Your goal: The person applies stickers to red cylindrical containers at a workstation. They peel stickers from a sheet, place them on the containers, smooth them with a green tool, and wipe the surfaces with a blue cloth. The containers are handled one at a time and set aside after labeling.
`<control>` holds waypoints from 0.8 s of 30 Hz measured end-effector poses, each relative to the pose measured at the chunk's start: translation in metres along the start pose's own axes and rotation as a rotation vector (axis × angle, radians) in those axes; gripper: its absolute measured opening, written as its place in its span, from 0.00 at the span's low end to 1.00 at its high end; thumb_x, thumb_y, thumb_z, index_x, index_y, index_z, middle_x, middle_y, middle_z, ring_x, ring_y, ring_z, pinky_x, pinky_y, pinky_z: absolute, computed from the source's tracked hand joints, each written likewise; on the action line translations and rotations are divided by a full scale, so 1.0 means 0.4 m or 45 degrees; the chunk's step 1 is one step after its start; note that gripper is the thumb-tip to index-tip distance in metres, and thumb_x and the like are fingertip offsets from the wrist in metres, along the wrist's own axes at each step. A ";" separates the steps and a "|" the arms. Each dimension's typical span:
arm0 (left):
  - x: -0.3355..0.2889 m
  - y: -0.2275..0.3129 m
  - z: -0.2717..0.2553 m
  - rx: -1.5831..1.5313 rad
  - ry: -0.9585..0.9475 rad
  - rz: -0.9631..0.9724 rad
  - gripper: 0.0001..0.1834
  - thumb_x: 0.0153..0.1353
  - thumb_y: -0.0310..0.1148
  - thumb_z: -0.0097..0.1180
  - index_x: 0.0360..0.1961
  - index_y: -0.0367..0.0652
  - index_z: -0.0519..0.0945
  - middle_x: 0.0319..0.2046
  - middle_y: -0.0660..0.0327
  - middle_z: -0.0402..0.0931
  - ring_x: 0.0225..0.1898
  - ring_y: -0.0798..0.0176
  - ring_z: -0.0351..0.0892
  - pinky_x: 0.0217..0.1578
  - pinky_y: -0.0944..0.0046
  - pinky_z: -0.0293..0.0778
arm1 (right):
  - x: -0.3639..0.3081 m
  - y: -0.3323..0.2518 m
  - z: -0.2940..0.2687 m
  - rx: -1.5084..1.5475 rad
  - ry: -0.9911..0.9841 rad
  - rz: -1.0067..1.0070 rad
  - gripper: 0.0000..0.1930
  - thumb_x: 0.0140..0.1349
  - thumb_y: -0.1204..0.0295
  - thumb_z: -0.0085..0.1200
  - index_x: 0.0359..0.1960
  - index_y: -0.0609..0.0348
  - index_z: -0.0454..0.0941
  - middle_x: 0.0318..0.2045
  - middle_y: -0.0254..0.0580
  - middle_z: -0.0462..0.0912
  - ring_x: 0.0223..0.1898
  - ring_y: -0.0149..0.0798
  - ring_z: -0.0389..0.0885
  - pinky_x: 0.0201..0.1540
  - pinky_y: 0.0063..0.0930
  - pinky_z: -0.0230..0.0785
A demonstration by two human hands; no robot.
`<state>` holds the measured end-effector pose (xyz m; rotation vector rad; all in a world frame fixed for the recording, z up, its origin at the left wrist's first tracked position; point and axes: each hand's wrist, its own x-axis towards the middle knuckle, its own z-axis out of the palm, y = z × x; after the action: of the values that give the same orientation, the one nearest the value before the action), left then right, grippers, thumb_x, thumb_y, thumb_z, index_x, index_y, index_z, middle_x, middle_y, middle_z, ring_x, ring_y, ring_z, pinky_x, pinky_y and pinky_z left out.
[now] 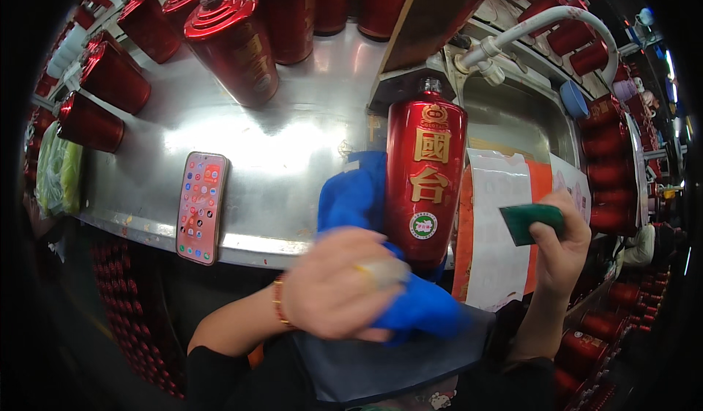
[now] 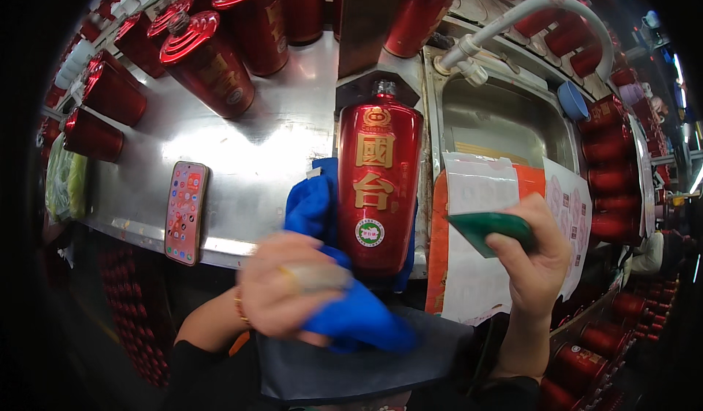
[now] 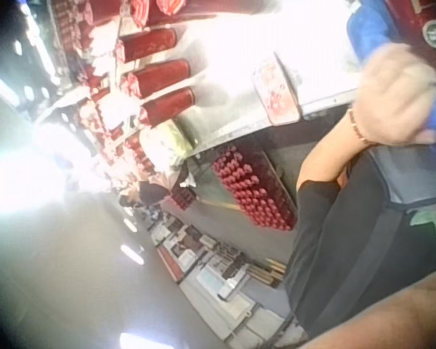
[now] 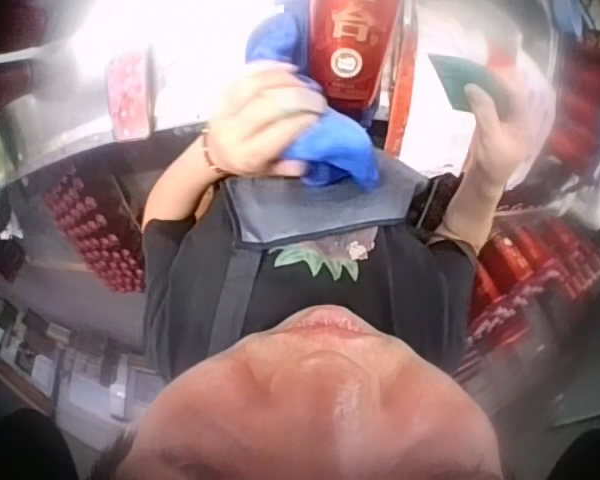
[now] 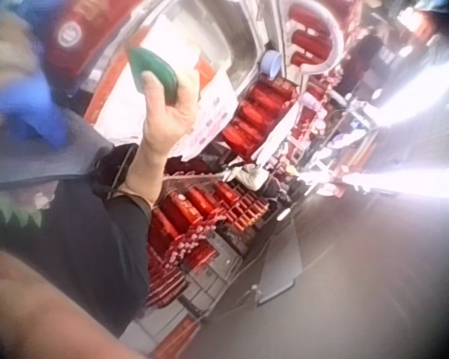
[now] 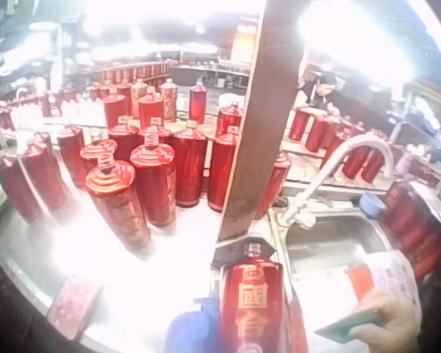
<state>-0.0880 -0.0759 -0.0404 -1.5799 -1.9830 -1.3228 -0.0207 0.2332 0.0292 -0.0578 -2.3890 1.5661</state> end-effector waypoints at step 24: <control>-0.001 -0.076 0.150 -0.088 0.083 -0.624 0.67 0.45 0.39 0.80 0.78 0.33 0.45 0.73 0.34 0.52 0.72 0.31 0.58 0.70 0.46 0.61 | -0.038 -0.054 0.143 -0.671 -0.602 -0.848 0.15 0.46 0.77 0.65 0.39 0.54 0.88 0.29 0.30 0.82 0.29 0.37 0.76 0.35 0.30 0.65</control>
<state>-0.0962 -0.0288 -0.0877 -1.0908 -2.4001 -1.6011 -0.0183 0.1705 0.0244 0.9860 -2.6746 0.6761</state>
